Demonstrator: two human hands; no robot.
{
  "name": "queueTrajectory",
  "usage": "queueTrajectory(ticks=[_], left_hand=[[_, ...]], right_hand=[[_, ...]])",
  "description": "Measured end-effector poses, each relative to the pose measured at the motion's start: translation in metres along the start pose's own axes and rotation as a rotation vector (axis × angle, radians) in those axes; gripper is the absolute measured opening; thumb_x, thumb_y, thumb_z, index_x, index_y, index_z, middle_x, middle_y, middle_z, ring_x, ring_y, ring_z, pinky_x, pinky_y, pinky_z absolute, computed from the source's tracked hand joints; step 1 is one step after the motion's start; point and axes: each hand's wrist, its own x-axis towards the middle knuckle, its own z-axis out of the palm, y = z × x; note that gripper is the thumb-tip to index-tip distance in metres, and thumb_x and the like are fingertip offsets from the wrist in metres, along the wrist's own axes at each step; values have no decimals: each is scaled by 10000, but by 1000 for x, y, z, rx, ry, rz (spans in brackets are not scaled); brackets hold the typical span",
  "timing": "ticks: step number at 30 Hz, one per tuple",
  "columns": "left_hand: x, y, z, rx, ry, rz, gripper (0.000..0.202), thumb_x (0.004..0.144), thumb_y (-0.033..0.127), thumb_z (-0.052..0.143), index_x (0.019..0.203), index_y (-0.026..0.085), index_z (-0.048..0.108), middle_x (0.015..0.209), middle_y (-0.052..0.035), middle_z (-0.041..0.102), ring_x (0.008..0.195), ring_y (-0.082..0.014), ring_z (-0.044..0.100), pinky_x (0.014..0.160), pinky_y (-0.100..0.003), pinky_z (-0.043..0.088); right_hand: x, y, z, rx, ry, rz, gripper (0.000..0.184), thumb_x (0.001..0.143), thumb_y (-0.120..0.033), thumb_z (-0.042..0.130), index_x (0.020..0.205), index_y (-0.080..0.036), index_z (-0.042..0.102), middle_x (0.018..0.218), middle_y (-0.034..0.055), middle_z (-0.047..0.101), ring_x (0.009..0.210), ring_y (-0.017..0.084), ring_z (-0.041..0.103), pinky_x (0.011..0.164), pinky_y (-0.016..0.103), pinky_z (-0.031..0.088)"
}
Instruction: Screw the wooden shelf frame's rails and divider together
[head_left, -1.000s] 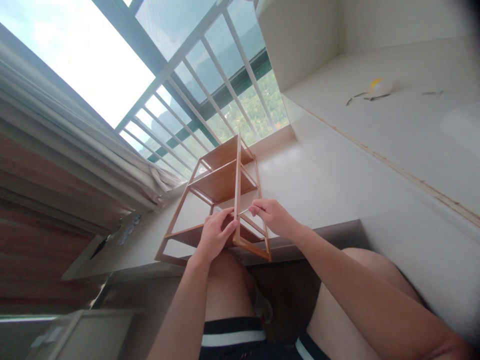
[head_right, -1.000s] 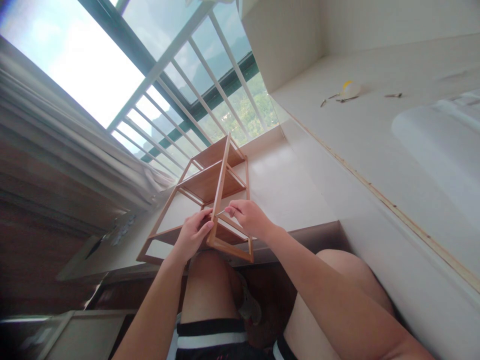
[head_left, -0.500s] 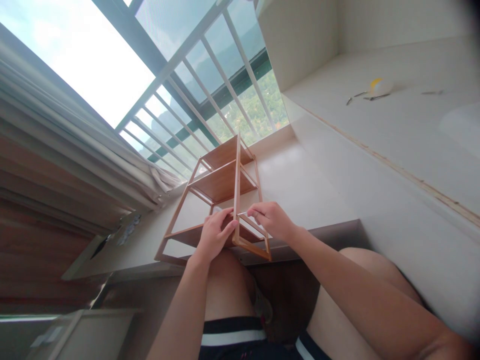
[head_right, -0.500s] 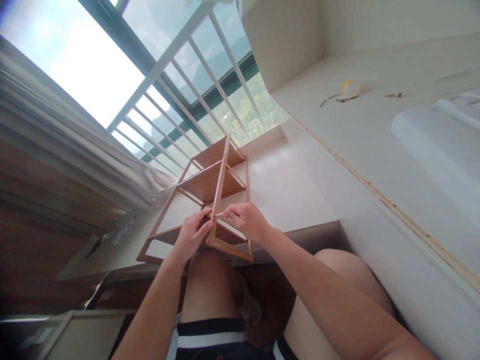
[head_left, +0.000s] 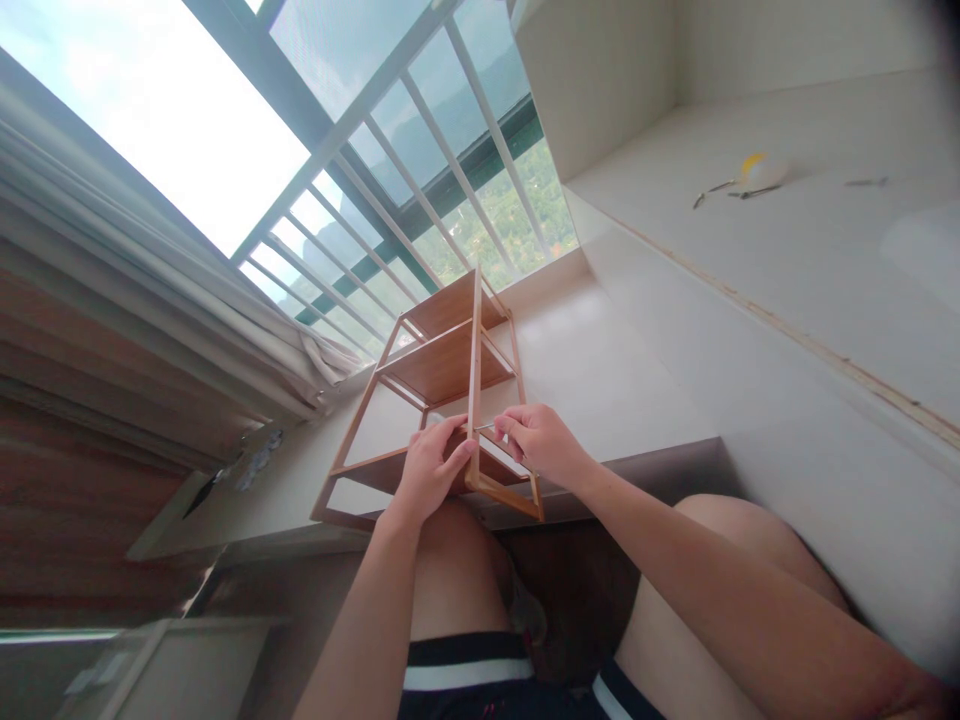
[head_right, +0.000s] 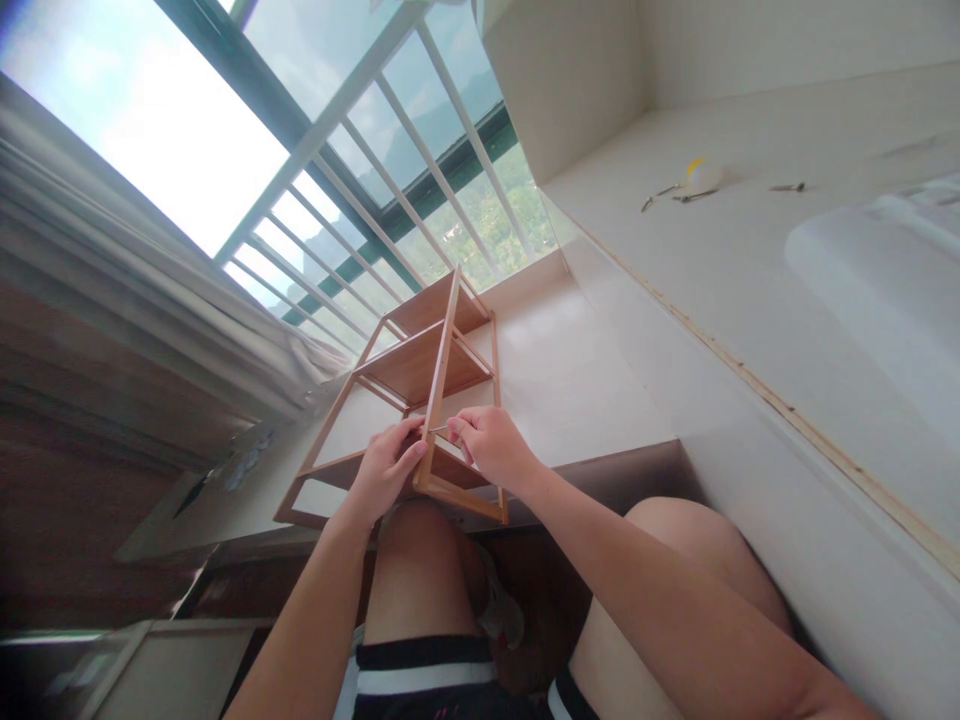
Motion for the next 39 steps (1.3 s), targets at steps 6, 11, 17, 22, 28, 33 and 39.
queueTrajectory(ticks=[6, 11, 17, 22, 28, 33, 39], left_hand=[[0, 1, 1, 15, 6, -9, 452, 922, 507, 446, 1247, 229, 590, 1204, -61, 668, 1116, -209, 592, 1012, -373, 385], [0, 3, -1, 28, -10, -4, 416, 925, 505, 442, 1154, 211, 625, 1144, -54, 683, 1072, -199, 598, 967, -348, 403], [0, 6, -3, 37, -16, -4, 410, 928, 519, 431, 1115, 209, 624, 1101, -47, 684, 1044, -194, 596, 942, -338, 398], [-1, 8, -3, 47, -29, 10, 406, 940, 511, 407, 1119, 214, 619, 1104, -44, 681, 1049, -193, 587, 935, -334, 394], [-1, 8, -2, 46, -25, 17, 406, 944, 505, 393, 1107, 211, 620, 1083, -50, 683, 1039, -194, 587, 926, -332, 401], [0, 7, -3, 57, -22, 18, 398, 942, 509, 395, 1097, 216, 617, 1085, -47, 683, 1033, -195, 590, 930, -335, 398], [0, 5, -2, 58, -21, 21, 398, 942, 506, 403, 1101, 214, 621, 1091, -41, 682, 1042, -191, 589, 925, -327, 397]], right_hand=[[4, 6, -12, -254, 23, -243, 245, 912, -268, 478, 794, -157, 661, 634, 0, 618, 614, 106, 538, 638, 221, 365], [5, 9, -16, -394, 20, -407, 202, 919, -221, 493, 826, -168, 664, 768, 27, 665, 731, 128, 576, 723, 234, 389], [8, 14, -17, -568, 37, -596, 240, 968, -210, 451, 889, -179, 675, 864, 66, 686, 851, 160, 576, 810, 264, 407], [11, 16, -23, -710, 54, -710, 277, 992, -248, 421, 965, -209, 694, 906, 63, 698, 890, 177, 523, 812, 280, 393], [13, 14, -29, -711, 22, -717, 305, 998, -322, 421, 965, -228, 709, 936, 57, 709, 883, 174, 524, 795, 279, 389], [10, 13, -23, -564, 13, -627, 262, 974, -280, 463, 899, -190, 697, 874, 64, 707, 820, 163, 583, 782, 274, 408], [7, 13, -14, -485, 34, -506, 202, 937, -191, 481, 884, -177, 676, 862, 51, 697, 803, 146, 619, 743, 243, 411]])
